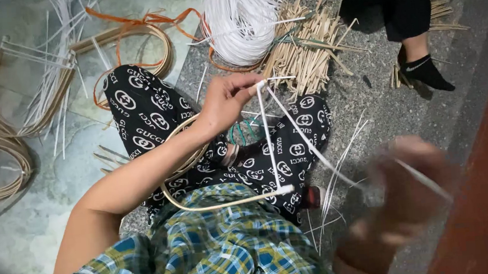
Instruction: Weaving and assembling a bamboo or rattan furniture frame using white plastic strips.
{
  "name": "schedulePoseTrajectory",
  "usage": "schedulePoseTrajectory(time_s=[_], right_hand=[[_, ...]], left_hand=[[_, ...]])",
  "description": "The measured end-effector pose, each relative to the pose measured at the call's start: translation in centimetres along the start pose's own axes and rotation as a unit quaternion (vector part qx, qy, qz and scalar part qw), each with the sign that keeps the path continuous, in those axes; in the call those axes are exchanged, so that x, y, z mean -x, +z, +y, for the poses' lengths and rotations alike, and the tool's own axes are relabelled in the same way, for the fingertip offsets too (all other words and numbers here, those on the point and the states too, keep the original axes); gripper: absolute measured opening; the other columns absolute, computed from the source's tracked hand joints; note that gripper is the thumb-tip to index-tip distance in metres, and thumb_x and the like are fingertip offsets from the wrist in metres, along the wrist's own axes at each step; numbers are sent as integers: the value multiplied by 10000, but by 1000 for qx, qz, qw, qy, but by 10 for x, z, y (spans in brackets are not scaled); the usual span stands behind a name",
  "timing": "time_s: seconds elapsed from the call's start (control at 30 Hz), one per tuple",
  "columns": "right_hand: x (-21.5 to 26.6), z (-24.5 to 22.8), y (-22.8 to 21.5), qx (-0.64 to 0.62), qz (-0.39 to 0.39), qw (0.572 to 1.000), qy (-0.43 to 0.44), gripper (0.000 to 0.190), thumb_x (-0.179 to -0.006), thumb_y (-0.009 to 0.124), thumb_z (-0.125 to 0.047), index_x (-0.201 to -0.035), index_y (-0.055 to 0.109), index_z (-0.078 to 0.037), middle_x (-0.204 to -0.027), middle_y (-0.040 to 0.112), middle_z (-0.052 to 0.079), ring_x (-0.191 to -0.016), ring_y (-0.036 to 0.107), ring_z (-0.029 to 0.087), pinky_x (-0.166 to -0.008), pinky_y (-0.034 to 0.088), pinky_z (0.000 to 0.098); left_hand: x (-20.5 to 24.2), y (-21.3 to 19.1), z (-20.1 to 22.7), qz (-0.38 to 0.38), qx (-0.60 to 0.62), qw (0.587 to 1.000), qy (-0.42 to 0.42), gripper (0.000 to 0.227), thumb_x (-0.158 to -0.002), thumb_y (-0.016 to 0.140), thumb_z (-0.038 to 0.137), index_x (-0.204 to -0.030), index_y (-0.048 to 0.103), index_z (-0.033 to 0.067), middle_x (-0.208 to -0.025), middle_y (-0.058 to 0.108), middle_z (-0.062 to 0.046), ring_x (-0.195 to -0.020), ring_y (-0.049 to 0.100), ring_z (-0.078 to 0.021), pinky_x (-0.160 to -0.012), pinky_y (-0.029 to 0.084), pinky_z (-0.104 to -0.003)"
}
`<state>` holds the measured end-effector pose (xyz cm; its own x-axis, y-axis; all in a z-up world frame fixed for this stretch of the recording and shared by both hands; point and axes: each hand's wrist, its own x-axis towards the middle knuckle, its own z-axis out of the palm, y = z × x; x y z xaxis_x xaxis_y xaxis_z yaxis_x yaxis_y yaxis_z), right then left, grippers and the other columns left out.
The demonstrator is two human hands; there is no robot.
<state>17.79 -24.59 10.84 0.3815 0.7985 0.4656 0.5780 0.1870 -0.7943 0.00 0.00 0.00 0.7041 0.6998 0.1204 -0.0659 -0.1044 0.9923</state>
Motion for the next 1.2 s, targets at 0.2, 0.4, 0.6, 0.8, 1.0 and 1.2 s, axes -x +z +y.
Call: schedulePoseTrajectory(time_s=[0.2,0.4,0.6,0.8,1.0,1.2], right_hand=[[-25,17,61,-33,11,990,135,117,-1020,703,-22,-1113,745,34,-981,639,52,-850,528,59,-713,404,192],[-35,23,83,-42,80,986,138,66,-957,778,16,-984,718,23,-983,619,18,-841,595,30,-668,494,189],[-37,29,90,-20,75,985,152,77,-960,783,8,-937,711,22,-943,623,18,-787,574,29,-636,458,183],[-37,41,88,-27,52,987,151,73,-947,784,6,-943,713,21,-956,624,17,-823,592,47,-689,485,201],[-37,59,76,-199,-39,953,225,70,-991,748,-58,-1007,714,0,-980,662,21,-889,614,49,-813,495,208],[-56,15,68,-7,-91,987,132,212,-907,781,-53,-1094,687,-17,-1091,626,61,-973,638,125,-879,517,267]], left_hand=[[6,10,40,-13,-96,995,9,255,-941,664,66,-1182,745,71,-995,767,-98,-860,702,-153,-767,528,-293],[8,15,48,-15,-117,993,17,244,-941,652,62,-1169,740,71,-941,743,-104,-824,705,-179,-750,530,-303],[12,18,60,-12,-133,991,28,252,-936,642,56,-1169,735,79,-994,746,-109,-854,730,-215,-758,548,-322],[13,17,61,-19,-143,987,65,276,-920,629,24,-1169,731,86,-1032,746,-123,-891,742,-262,-784,555,-338],[7,16,60,-73,-124,989,-15,219,-925,689,90,-1133,758,96,-921,761,-90,-770,691,-168,-715,536,-325],[3,16,25,-164,56,978,-115,220,-970,665,45,-1168,756,18,-980,765,-40,-836,639,-46,-737,534,-231]])
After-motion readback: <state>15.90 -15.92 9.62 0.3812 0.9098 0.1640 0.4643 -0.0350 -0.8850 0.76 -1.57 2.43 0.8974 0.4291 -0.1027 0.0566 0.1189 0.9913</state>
